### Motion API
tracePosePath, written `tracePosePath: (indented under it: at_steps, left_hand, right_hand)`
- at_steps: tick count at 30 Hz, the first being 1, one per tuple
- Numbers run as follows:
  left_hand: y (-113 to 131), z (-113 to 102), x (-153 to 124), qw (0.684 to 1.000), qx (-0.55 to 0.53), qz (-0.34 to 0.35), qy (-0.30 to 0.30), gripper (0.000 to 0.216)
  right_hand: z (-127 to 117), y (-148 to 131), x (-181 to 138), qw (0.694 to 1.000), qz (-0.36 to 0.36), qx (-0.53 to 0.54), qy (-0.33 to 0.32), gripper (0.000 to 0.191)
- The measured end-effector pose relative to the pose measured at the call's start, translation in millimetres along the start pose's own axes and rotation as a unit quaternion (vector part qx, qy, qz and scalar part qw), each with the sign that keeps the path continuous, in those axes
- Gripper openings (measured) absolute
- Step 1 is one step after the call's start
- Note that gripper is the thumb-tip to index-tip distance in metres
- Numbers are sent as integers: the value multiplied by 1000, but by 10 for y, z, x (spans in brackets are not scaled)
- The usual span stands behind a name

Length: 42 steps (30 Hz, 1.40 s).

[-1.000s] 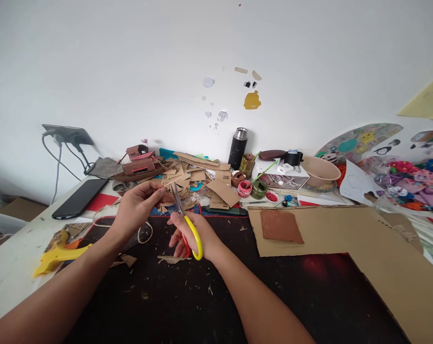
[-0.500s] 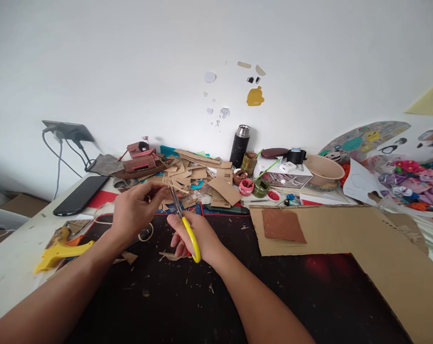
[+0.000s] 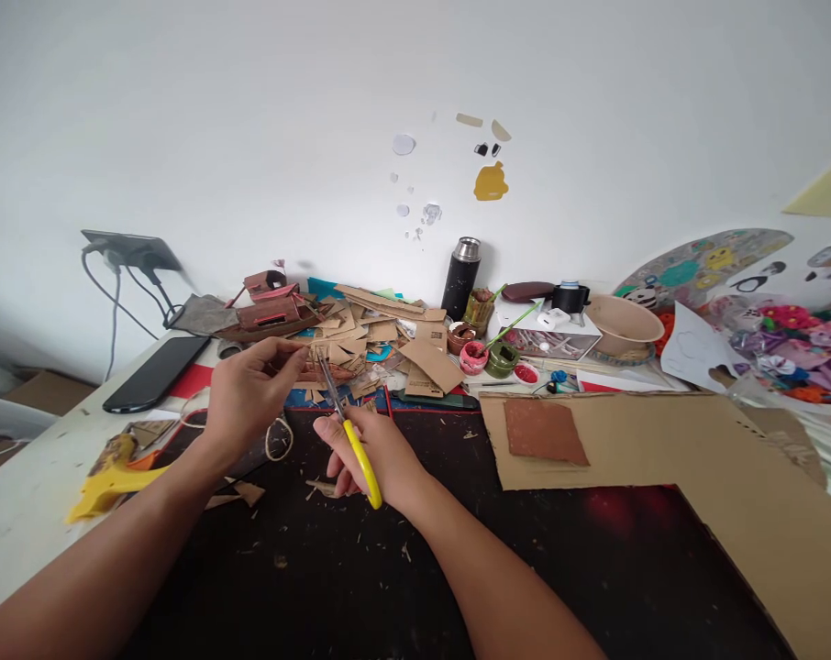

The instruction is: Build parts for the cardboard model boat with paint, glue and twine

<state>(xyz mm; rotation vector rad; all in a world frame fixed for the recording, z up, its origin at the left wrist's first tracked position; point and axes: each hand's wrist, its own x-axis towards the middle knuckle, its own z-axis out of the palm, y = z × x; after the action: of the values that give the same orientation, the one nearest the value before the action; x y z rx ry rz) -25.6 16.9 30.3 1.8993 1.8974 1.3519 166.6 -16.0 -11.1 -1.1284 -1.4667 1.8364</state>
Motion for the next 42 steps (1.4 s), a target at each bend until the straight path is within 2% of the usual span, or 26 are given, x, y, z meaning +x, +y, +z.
tracePosePath:
  at_steps: [8,15,21,26,32,42]
  left_hand:
    - [-55,39,-34,992,94,80,5,23]
    - [-99,19,-45,961,194,191,40,28]
    - [-31,29,-107,935,241,258,28,31]
    - [-10,61,-142,930,248,269,23,32]
    - [-14,87,-161,941,243,237,2,30]
    - [-66,105,-156,949,218,227,-8,28]
  right_hand:
    - [-5,73,14,1000,-12,-15,1,55]
    - [11,12,-5,1000,-11,-15,6,55]
    - [19,-1,-10,999,-15,-29,16,53]
    - [33,-7,-14,999,-20,-27,27,51]
    - [37,8,-8,998,-18,-42,32,52]
    - [16,69,19,997,-23,-62,33,50]
